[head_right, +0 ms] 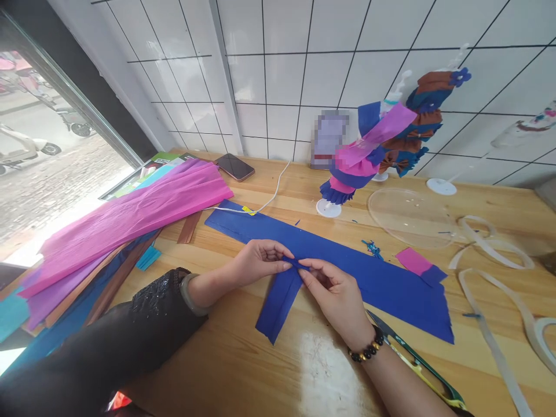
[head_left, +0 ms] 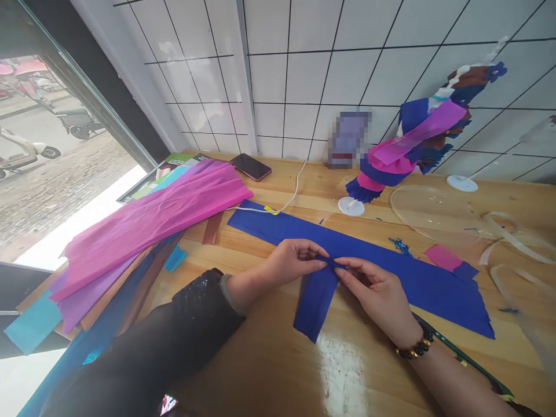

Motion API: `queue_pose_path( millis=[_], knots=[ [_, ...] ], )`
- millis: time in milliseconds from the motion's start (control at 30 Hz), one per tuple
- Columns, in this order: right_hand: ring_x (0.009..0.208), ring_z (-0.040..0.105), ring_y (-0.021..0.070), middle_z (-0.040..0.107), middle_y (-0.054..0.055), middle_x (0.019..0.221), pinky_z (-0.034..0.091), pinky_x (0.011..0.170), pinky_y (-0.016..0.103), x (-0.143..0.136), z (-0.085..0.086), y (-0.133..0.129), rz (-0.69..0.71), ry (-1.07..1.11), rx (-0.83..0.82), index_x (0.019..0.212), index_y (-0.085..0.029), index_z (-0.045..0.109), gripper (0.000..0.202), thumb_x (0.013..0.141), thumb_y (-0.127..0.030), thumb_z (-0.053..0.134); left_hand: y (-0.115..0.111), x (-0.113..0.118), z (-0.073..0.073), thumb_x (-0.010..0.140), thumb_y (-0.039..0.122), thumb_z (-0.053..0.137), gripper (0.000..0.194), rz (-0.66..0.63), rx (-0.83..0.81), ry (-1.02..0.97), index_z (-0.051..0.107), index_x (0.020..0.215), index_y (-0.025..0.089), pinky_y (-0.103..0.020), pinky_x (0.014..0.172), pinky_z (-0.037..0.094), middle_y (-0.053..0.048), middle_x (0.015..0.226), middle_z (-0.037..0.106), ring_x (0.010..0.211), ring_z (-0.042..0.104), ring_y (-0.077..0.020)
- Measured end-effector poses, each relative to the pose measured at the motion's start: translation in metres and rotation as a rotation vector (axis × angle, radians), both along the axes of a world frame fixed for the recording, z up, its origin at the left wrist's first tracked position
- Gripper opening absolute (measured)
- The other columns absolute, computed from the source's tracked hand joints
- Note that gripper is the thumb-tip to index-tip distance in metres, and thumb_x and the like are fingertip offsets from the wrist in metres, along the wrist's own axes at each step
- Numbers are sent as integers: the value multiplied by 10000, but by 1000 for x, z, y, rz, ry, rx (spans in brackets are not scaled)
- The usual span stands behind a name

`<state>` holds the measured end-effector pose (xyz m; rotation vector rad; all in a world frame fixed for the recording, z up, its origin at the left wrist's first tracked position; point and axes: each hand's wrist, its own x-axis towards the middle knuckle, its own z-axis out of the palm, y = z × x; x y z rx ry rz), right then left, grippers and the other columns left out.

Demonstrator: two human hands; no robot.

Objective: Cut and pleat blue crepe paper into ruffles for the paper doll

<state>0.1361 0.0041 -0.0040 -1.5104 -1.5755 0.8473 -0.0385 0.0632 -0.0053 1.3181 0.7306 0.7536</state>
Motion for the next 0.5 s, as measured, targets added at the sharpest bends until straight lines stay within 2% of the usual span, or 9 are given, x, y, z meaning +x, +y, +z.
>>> queue_pose_path(
  millis=[333, 500],
  knots=[
    [542, 570, 123, 632, 8, 649, 469, 528, 239, 0, 5, 0, -1, 69, -42, 922, -190, 621, 249, 751, -360, 562, 0, -2, -1, 684, 247, 648, 238, -53, -64, -91, 609, 875, 110, -195, 657, 391, -15, 718, 570, 669, 518, -69],
    [532, 576, 122, 627, 3, 627, 473, 519, 236, 0, 5, 1, 3, 129, -41, 897, -194, 639, 232, 737, -351, 576, 0, -3, 2, 684, 265, 646, 245, -59, -66, -68, 614, 878, 117, -187, 614, 374, 2, 670, 535, 624, 495, -62]
  ],
)
